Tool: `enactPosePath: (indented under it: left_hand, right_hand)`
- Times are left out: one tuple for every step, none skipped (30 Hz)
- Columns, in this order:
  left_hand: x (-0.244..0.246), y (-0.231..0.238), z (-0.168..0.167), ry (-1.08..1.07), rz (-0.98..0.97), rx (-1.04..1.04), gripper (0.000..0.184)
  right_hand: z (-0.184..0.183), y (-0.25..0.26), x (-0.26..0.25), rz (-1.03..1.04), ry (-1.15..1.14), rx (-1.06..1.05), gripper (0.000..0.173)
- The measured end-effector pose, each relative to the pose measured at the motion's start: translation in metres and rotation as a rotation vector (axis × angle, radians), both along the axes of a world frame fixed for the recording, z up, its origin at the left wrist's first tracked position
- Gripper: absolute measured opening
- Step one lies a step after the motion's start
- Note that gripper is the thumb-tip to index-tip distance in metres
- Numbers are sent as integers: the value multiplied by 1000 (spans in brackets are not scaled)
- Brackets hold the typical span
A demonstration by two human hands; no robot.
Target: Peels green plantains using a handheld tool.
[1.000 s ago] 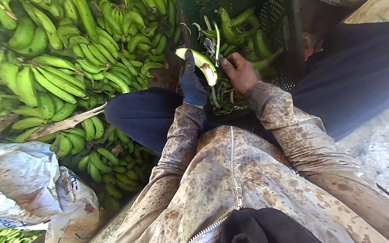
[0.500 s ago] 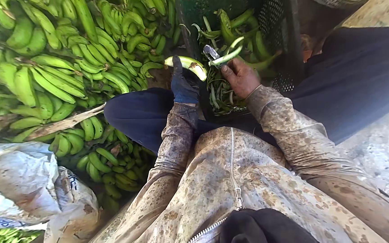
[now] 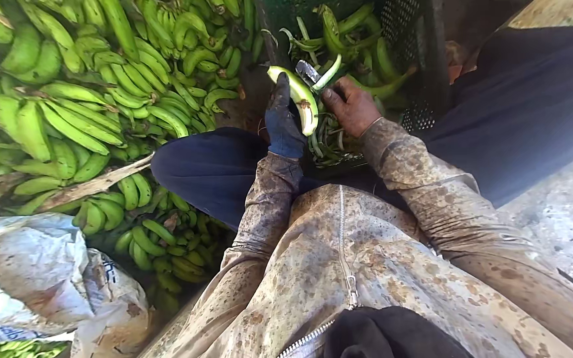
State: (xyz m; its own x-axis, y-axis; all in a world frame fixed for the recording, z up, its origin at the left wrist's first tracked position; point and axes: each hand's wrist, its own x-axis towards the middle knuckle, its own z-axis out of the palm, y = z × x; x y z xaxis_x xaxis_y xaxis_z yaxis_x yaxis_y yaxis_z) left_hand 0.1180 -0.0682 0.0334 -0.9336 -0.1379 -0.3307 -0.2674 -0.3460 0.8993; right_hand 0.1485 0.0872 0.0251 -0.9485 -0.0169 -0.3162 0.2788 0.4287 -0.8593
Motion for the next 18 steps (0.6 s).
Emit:
enactPosePath:
  left_hand:
    - [-6,0,-1,-27,37,-37,39]
    - [-11,-3,-3,-61,83,-65,42]
    - [-14,-9,-7,-96,120,-80,45]
    - [-18,-14,-8,-115,141,-88,47]
    - [-20,-18,-10,-116,139,-85,47]
    - [-19,-20,-11,-108,133,-78,46]
    - [-17,-22,-11,-92,123,-64,45]
    - [-16,-23,-11,-82,123,-48,43]
    - [-14,-24,-11,-82,122,-28,42]
    - [-12,-25,-10,-95,110,-7,42]
    - [-12,-26,-9,-111,100,7,42]
    - [-12,-26,-9,-125,100,21,43]
    - [-13,-27,-9,-141,99,31,44]
    - [-14,-28,-9,-151,102,44,46]
    - [-15,-29,-9,-154,104,55,48]
    - [-16,-27,-6,-144,111,65,48]
    - [-16,-25,-2,-128,126,71,47]
    - [-16,-21,4,-113,151,61,45]
  right_hand:
    - [1,2,1,-52,-19,-109,42]
    - [3,2,4,-113,-94,-285,41]
    - [7,-1,7,-173,-212,-514,47]
    - [12,-1,8,-199,-343,-731,59]
    - [14,0,8,-201,-433,-895,70]
    - [15,2,8,-198,-470,-986,75]
    - [14,3,7,-197,-478,-1025,77]
    - [12,4,5,-202,-482,-1048,78]
    - [12,5,4,-216,-480,-1057,78]
    - [12,6,3,-232,-452,-1016,76]
    - [12,7,3,-225,-396,-892,70]
    - [11,7,3,-170,-315,-676,61]
    - [9,6,4,-87,-228,-436,51]
    - [7,2,8,-1,-157,-239,46]
    - [3,-3,12,58,-96,-113,46]
    - [1,-7,15,96,-48,-46,48]
    - [-2,-11,17,125,-12,-17,49]
    - [-4,-15,19,140,7,-11,49]
